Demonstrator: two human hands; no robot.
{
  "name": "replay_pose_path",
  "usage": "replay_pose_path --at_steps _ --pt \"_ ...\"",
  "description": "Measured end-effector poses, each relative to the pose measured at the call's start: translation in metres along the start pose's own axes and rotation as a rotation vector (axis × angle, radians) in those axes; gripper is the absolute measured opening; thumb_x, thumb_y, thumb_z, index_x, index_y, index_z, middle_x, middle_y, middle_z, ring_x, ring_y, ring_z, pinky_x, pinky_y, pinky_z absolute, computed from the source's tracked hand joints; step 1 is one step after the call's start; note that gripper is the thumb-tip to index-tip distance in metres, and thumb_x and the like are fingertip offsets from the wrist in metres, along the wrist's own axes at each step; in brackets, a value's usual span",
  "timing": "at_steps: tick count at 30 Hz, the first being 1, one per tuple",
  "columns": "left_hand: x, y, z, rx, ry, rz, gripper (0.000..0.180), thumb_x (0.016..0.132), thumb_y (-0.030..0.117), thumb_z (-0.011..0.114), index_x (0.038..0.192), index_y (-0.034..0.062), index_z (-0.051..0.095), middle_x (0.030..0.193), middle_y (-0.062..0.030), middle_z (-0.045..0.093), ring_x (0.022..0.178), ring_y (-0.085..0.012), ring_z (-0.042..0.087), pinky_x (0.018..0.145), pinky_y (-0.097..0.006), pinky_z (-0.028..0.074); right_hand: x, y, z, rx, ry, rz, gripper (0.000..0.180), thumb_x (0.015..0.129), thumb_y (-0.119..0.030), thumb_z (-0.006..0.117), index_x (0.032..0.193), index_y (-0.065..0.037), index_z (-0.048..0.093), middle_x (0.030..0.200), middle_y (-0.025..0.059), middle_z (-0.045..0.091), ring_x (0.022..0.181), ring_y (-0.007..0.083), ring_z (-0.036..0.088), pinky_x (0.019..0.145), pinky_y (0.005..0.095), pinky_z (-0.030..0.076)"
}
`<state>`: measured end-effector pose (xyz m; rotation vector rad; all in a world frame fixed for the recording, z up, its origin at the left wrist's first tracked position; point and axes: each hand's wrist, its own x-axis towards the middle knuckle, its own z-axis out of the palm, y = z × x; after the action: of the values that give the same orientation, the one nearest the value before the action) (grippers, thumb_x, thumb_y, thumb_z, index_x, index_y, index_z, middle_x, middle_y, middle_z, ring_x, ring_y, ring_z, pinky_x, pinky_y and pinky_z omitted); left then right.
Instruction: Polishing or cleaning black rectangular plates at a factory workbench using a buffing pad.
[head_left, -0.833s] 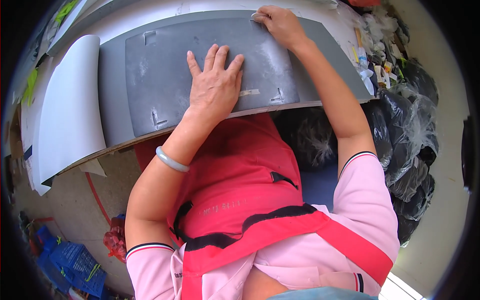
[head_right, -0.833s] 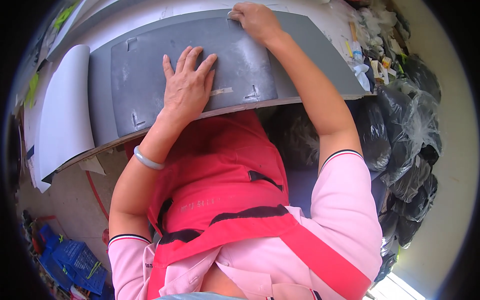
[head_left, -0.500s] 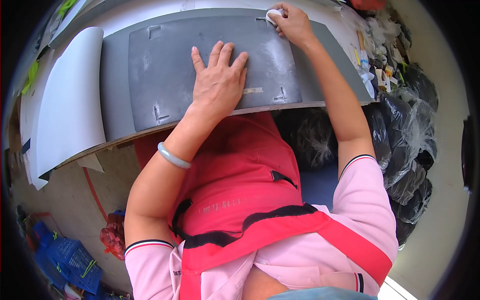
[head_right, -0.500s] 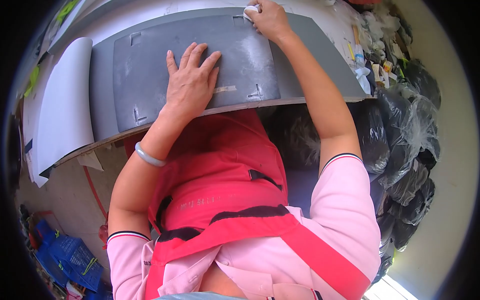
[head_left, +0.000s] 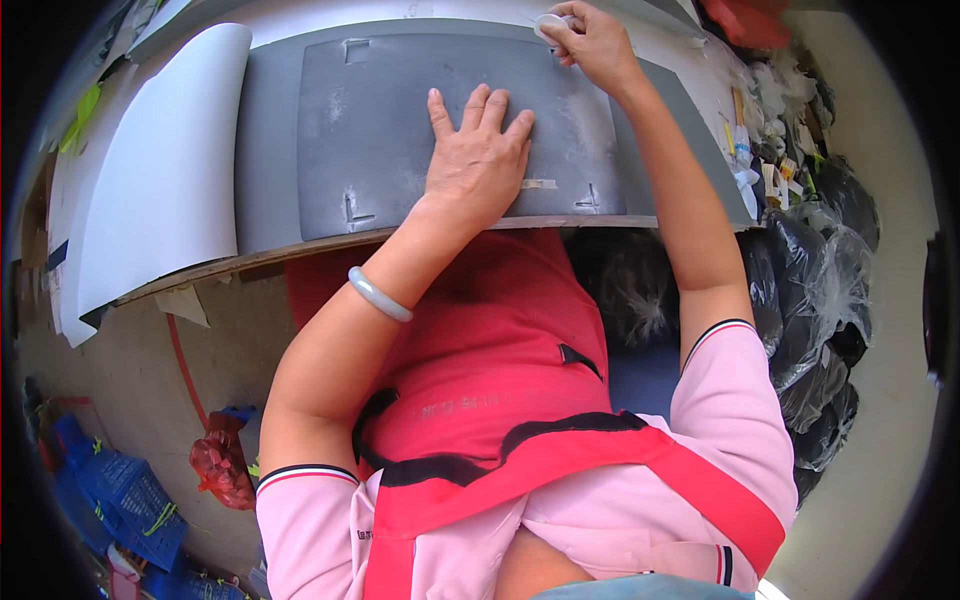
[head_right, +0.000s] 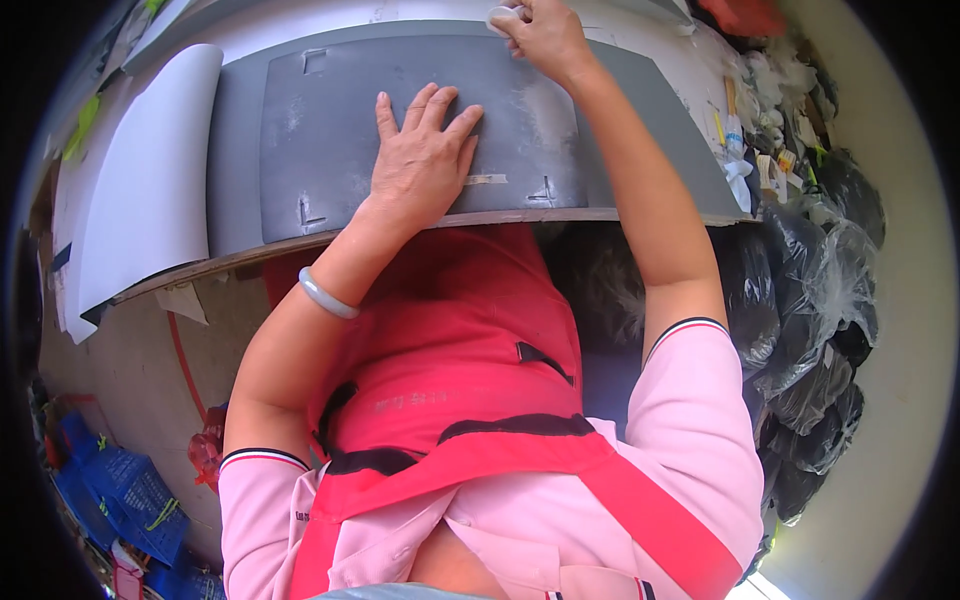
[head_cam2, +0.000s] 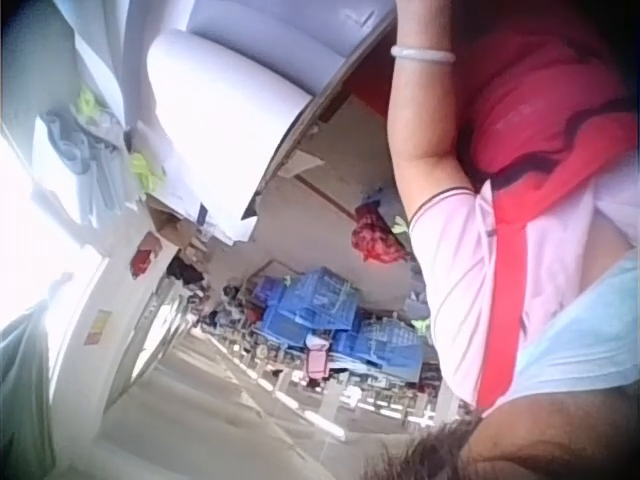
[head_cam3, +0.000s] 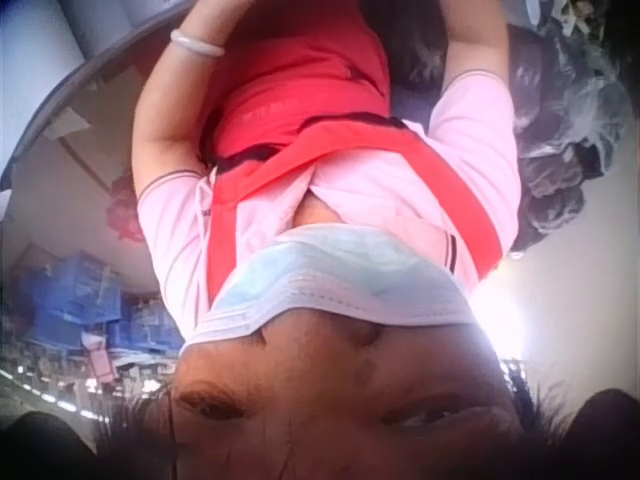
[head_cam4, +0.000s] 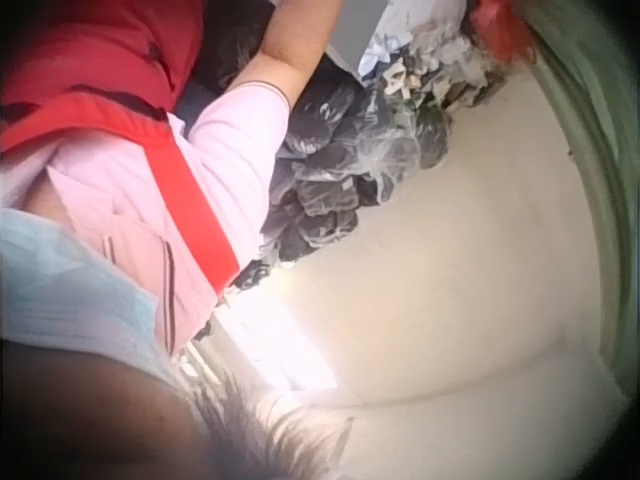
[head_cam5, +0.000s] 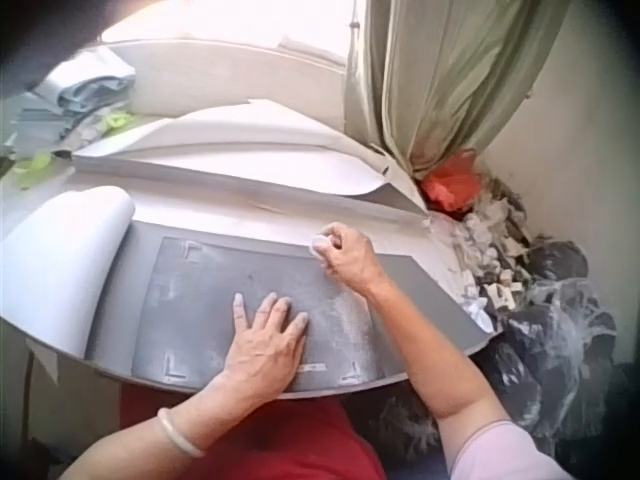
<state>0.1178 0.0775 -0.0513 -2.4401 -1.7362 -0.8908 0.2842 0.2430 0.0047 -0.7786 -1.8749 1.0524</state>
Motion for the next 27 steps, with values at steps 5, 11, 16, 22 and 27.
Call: replay_pose_path --at_steps 5,11,16,22,27 --pt "-0.001 0.0 0.0 0.005 -0.038 -0.02 0.036 0.097 0.026 0.058 0.132 0.0134 0.061 0.14 -0.0158 0.051 0.139 -0.0337 0.042 0.11 -0.074 0.024 0.037 -0.006 0.088 -0.61 -0.108 0.017 0.024 0.091 -0.022 0.068 0.09 0.002 0.069 0.078 0.0181 0.071 0.069 0.0292 0.068 0.068 0.0383 0.054" --pt "0.0 -0.002 0.001 0.01 -0.009 0.009 0.044 0.095 0.025 0.059 0.134 0.0049 0.057 0.137 -0.0188 0.049 0.135 -0.036 0.042 0.107 -0.078 0.025 0.071 -0.016 0.16 -0.615 -0.183 -0.183 0.024 0.094 -0.022 0.063 0.094 0.0 0.071 0.09 0.0259 0.069 0.089 0.0428 0.068 0.08 0.0479 0.054" --pt "-0.001 -0.003 0.004 0.002 -0.036 0.009 0.046 0.094 0.024 0.06 0.135 0.003 0.056 0.135 -0.0194 0.05 0.131 -0.0374 0.044 0.106 -0.08 0.024 0.083 -0.009 0.176 -0.697 -0.263 -0.173 0.025 0.095 -0.023 0.061 0.091 0.0 0.07 0.091 0.0259 0.069 0.09 0.0448 0.067 0.082 0.0495 0.053" --pt "-0.002 -0.005 0.005 -0.072 0.017 0.013 0.044 0.096 0.024 0.058 0.133 0.0015 0.057 0.133 -0.0189 0.051 0.13 -0.0364 0.045 0.106 -0.08 0.023 0.087 -0.013 0.175 -0.953 -0.348 -0.1 0.026 0.094 -0.025 0.06 0.094 -0.001 0.07 0.091 0.0253 0.07 0.09 0.0458 0.067 0.08 0.0512 0.053" --pt "-0.001 -0.004 0.003 -0.034 0.006 0.007 0.041 0.096 0.024 0.057 0.131 0.0018 0.059 0.133 -0.0188 0.052 0.131 -0.0366 0.044 0.106 -0.081 0.022 0.07 -0.027 0.175 -0.546 -0.147 0.033 0.023 0.092 -0.019 0.06 0.101 0.001 0.067 0.078 0.0171 0.07 0.069 0.0269 0.071 0.067 0.0378 0.058"
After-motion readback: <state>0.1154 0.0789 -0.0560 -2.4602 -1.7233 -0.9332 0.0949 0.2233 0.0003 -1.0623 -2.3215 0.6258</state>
